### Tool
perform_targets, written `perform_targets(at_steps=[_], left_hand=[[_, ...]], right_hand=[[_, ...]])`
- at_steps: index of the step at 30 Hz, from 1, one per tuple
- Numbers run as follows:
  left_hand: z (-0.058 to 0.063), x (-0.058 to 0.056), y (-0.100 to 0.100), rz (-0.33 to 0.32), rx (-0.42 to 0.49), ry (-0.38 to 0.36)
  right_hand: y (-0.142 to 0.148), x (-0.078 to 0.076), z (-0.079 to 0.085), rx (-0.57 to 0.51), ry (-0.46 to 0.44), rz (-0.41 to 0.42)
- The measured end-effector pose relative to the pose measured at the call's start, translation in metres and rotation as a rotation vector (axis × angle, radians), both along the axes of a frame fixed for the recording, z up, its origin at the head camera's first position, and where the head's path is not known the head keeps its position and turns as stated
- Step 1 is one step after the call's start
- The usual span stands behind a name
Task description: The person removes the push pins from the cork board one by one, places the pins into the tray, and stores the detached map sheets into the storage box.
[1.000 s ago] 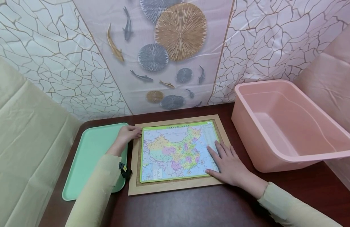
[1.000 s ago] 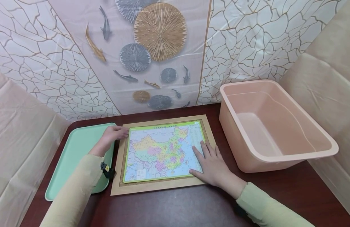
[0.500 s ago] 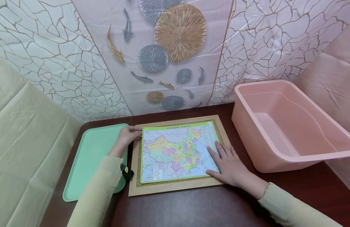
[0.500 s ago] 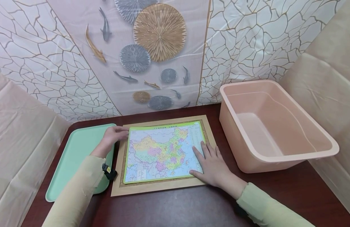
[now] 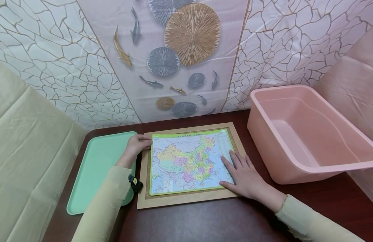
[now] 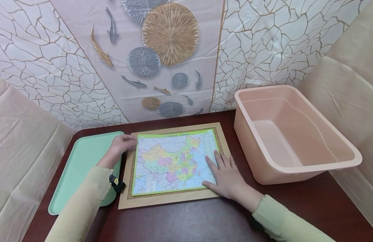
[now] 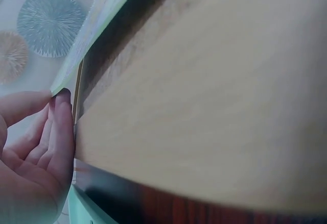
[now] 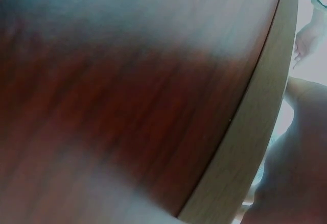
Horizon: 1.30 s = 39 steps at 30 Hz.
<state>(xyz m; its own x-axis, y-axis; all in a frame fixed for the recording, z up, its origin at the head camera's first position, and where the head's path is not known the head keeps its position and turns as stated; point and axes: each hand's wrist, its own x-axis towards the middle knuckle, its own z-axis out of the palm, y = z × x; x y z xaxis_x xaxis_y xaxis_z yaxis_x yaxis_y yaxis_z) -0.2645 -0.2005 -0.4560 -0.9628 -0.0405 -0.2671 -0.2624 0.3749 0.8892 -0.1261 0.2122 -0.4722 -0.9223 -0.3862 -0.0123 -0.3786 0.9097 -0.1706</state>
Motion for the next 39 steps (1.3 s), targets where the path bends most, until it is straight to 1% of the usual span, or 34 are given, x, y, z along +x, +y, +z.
perform_targets(at_steps=[12,24,27,34,39], left_hand=[[-0.004,0.000,-0.001,-0.011,0.012,0.006],[-0.006,-0.002,-0.001,-0.011,0.001,0.013],[-0.006,-0.002,-0.001,-0.010,0.006,0.012],[-0.005,-0.001,-0.001,-0.008,0.014,0.007],[-0.004,-0.001,0.000,-0.011,0.008,0.016]], right_hand=[[0.000,0.000,0.000,0.017,0.004,0.000],[0.001,-0.004,0.010,0.086,0.020,0.031],[0.002,-0.006,0.014,0.089,0.024,0.043],[0.004,-0.008,0.029,0.025,0.006,0.059],[0.004,-0.008,0.043,0.038,0.026,0.062]])
